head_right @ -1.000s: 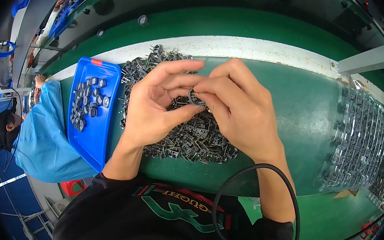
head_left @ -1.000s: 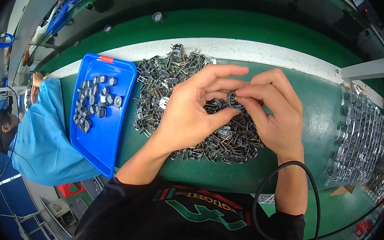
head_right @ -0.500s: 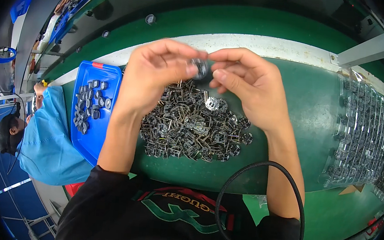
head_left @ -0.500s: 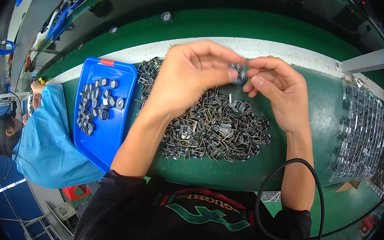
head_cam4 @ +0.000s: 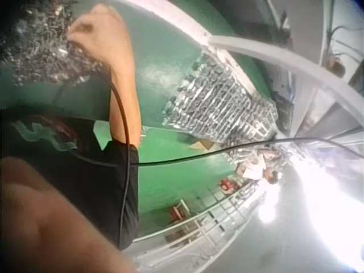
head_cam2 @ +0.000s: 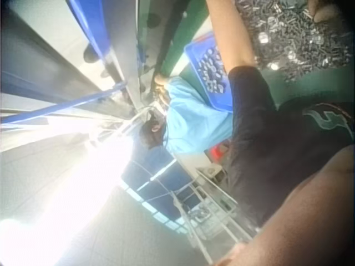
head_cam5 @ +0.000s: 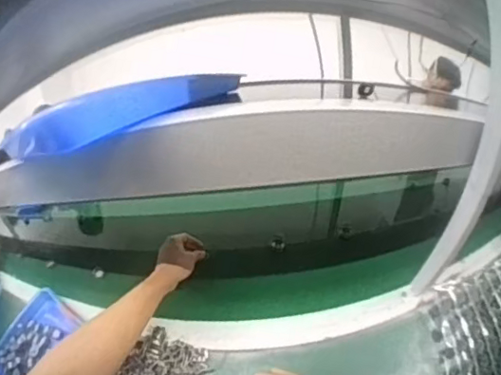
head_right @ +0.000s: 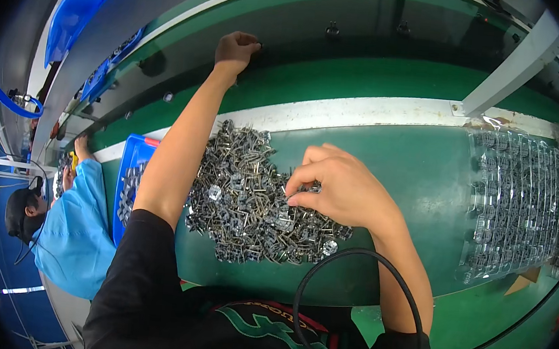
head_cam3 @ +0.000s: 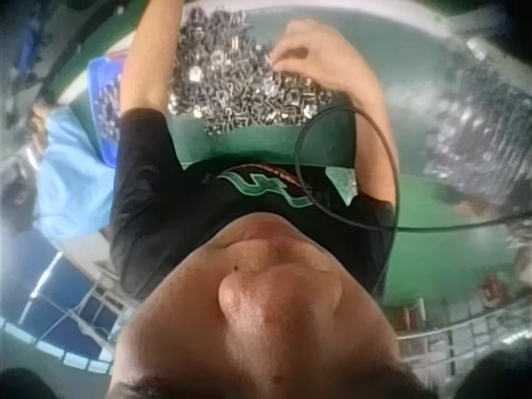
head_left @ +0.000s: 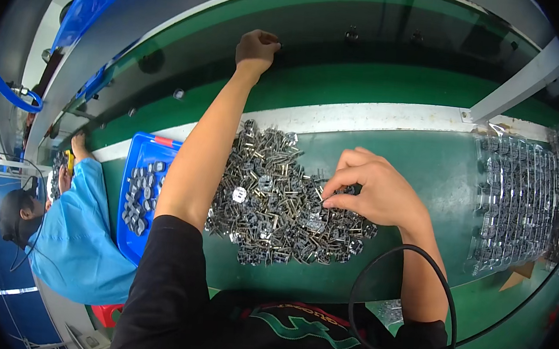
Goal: Assembling small metal components into plastic housings on a factory assembly line.
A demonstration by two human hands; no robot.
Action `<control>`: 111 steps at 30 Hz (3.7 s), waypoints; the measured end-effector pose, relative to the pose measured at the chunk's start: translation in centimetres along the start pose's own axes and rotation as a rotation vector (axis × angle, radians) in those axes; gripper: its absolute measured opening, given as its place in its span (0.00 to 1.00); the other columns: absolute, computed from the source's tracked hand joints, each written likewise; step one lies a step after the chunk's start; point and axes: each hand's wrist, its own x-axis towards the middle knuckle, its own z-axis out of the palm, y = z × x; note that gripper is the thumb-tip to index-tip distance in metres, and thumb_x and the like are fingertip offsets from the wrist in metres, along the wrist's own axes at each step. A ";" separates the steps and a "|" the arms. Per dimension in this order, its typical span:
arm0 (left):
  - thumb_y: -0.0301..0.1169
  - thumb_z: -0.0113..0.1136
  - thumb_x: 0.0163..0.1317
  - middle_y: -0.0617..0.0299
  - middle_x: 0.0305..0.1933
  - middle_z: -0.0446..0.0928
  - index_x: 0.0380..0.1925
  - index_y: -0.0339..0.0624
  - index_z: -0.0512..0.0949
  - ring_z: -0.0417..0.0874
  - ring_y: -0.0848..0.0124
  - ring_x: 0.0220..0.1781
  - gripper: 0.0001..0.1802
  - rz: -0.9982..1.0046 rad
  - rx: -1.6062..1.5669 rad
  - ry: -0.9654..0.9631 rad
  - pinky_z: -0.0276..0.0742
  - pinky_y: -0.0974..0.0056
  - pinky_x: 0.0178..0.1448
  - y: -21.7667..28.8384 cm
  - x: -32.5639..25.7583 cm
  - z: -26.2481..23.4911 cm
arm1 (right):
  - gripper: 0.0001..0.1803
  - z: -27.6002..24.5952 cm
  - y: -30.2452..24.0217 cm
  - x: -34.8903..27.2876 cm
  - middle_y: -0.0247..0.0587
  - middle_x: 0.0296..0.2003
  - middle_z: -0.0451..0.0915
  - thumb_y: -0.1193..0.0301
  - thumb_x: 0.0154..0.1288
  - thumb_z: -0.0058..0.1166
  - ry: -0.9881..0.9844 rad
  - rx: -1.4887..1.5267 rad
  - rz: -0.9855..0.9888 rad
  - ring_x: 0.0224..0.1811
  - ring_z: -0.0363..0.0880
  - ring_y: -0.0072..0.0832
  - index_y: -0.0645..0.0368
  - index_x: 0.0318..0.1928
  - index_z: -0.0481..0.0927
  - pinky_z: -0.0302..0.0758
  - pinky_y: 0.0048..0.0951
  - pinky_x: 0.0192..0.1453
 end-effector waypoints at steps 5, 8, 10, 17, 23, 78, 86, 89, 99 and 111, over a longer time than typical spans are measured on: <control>0.47 0.68 0.56 0.55 0.46 0.85 0.42 0.43 0.85 0.85 0.60 0.51 0.21 0.178 0.283 0.154 0.79 0.59 0.56 -0.2 -0.9 -0.6 | 0.07 -0.9 -0.1 0.0 0.36 0.30 0.84 0.74 0.59 0.67 0.022 0.448 0.268 0.31 0.81 0.20 0.58 0.38 0.86 0.74 0.25 0.34; 0.52 0.66 0.56 0.54 0.47 0.85 0.45 0.43 0.85 0.85 0.60 0.51 0.26 0.122 0.423 -0.087 0.78 0.58 0.57 0.2 -3.3 -3.6 | 0.10 -0.5 1.0 -0.5 0.39 0.31 0.84 0.76 0.63 0.63 0.097 0.716 0.254 0.34 0.84 0.20 0.66 0.44 0.82 0.77 0.23 0.36; 0.45 0.67 0.58 0.51 0.47 0.85 0.46 0.40 0.85 0.86 0.61 0.49 0.22 0.078 0.383 -0.236 0.79 0.60 0.55 -0.2 -4.4 -4.7 | 0.11 -0.5 0.7 -0.3 0.39 0.31 0.84 0.77 0.63 0.62 0.133 0.857 0.222 0.35 0.85 0.22 0.69 0.45 0.81 0.79 0.23 0.37; 0.32 0.62 0.64 0.55 0.41 0.85 0.42 0.34 0.85 0.84 0.71 0.41 0.13 0.002 -0.162 -0.294 0.79 0.69 0.47 1.6 -8.3 -5.4 | 0.09 1.1 -0.6 0.8 0.40 0.33 0.84 0.83 0.64 0.58 0.386 0.978 0.244 0.34 0.85 0.25 0.69 0.45 0.81 0.79 0.22 0.37; 0.31 0.62 0.68 0.61 0.39 0.82 0.41 0.35 0.82 0.83 0.74 0.38 0.09 -0.201 -0.892 -0.391 0.82 0.69 0.44 5.6 -15.4 -6.3 | 0.09 0.9 0.3 0.5 0.41 0.39 0.81 0.81 0.64 0.60 0.354 0.850 0.238 0.36 0.85 0.26 0.68 0.45 0.82 0.79 0.22 0.37; 0.21 0.64 0.62 0.56 0.39 0.83 0.48 0.29 0.81 0.85 0.72 0.38 0.14 -0.156 -0.846 -0.323 0.85 0.69 0.47 9.2 -19.5 -6.3 | 0.08 1.9 1.3 0.2 0.39 0.29 0.79 0.66 0.58 0.64 0.132 -0.315 0.131 0.35 0.76 0.39 0.57 0.32 0.86 0.71 0.40 0.48; 0.26 0.65 0.60 0.59 0.34 0.84 0.41 0.30 0.84 0.83 0.75 0.35 0.12 -0.036 -0.387 -0.182 0.81 0.70 0.42 6.8 -13.3 -4.9 | 0.07 0.7 0.9 0.0 0.41 0.27 0.80 0.67 0.57 0.65 0.130 -0.076 0.164 0.30 0.80 0.40 0.56 0.34 0.87 0.74 0.39 0.37; 0.36 0.68 0.55 0.60 0.36 0.87 0.38 0.42 0.87 0.87 0.68 0.38 0.13 0.045 0.093 -0.007 0.80 0.65 0.45 3.2 -7.8 -3.4 | 0.07 0.9 0.7 0.1 0.41 0.27 0.81 0.71 0.58 0.65 0.167 -0.004 0.126 0.27 0.80 0.36 0.58 0.36 0.87 0.75 0.35 0.33; 0.48 0.68 0.56 0.55 0.38 0.87 0.41 0.48 0.88 0.87 0.59 0.45 0.19 0.063 0.197 0.000 0.79 0.59 0.54 -2.1 -1.7 -3.0 | 0.08 0.6 1.3 0.1 0.44 0.34 0.81 0.78 0.58 0.62 0.208 0.026 0.134 0.31 0.81 0.31 0.64 0.40 0.84 0.77 0.30 0.36; 0.29 0.73 0.51 0.55 0.40 0.85 0.48 0.37 0.83 0.83 0.74 0.32 0.22 0.186 0.096 -0.141 0.80 0.69 0.41 3.5 -10.9 -6.4 | 0.10 1.1 1.4 0.5 0.35 0.38 0.77 0.82 0.62 0.59 0.306 0.599 0.212 0.36 0.78 0.22 0.62 0.44 0.86 0.76 0.23 0.41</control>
